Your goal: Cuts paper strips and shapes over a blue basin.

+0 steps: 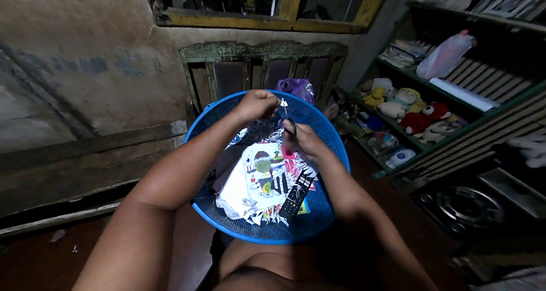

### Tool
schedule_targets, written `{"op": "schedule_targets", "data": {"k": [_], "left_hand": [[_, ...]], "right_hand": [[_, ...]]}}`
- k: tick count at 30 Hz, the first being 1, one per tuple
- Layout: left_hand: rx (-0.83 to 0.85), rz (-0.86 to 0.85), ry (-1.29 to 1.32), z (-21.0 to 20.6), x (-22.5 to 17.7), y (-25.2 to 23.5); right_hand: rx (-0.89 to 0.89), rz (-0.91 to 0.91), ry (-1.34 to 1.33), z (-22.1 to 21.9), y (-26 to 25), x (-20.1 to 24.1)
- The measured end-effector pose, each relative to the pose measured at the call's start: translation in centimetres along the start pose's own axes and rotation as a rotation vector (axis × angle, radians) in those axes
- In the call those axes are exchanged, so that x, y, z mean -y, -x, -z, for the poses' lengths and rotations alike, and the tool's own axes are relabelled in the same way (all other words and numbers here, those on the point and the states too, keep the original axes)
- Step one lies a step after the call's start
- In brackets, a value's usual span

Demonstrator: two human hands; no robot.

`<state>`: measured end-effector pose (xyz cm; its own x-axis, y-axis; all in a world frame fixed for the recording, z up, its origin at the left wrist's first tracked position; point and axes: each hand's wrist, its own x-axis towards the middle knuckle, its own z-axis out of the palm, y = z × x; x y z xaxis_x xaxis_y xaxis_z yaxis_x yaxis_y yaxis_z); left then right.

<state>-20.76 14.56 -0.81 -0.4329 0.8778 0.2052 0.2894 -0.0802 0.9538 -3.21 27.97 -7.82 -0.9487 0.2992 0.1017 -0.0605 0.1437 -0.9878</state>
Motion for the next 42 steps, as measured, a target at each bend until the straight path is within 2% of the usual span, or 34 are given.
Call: {"op": "schedule_targets", "data": {"k": [5,9,14,20,32,36,42], "left_hand": [[-0.001,0.022,-0.005,0.3,-0.1,0.0],[-0.030,0.024,-0.060,0.7,0.0,-0.2],[-0.036,-0.107,-0.398,1.6,1.6,-1.0],[0.104,-0.145,-0.663,1.0,2.2,-0.8],[0.508,-0.338,-0.791,-4.3,3.5,0.8],[0.525,-0.454,-0.889,-6.8,4.5,1.8],[0.508,-0.715,-1.087,-10.6,6.0,3.1]], "right_hand": [[0.005,-0.018,-0.041,0.2,0.2,0.4],[0.010,-0.051,0.042,0.3,0.6,0.7],[-0.028,-0.070,0.138,0.9,0.5,1.2],[-0.124,-0.020,0.069,1.9,0.0,1.0],[-0.228,0.096,0.014,1.8,-0.5,0.6],[-0.267,0.099,-0.007,1.8,-0.5,0.7],[-0.347,0.175,-0.006,1.8,-0.9,1.7]]}}
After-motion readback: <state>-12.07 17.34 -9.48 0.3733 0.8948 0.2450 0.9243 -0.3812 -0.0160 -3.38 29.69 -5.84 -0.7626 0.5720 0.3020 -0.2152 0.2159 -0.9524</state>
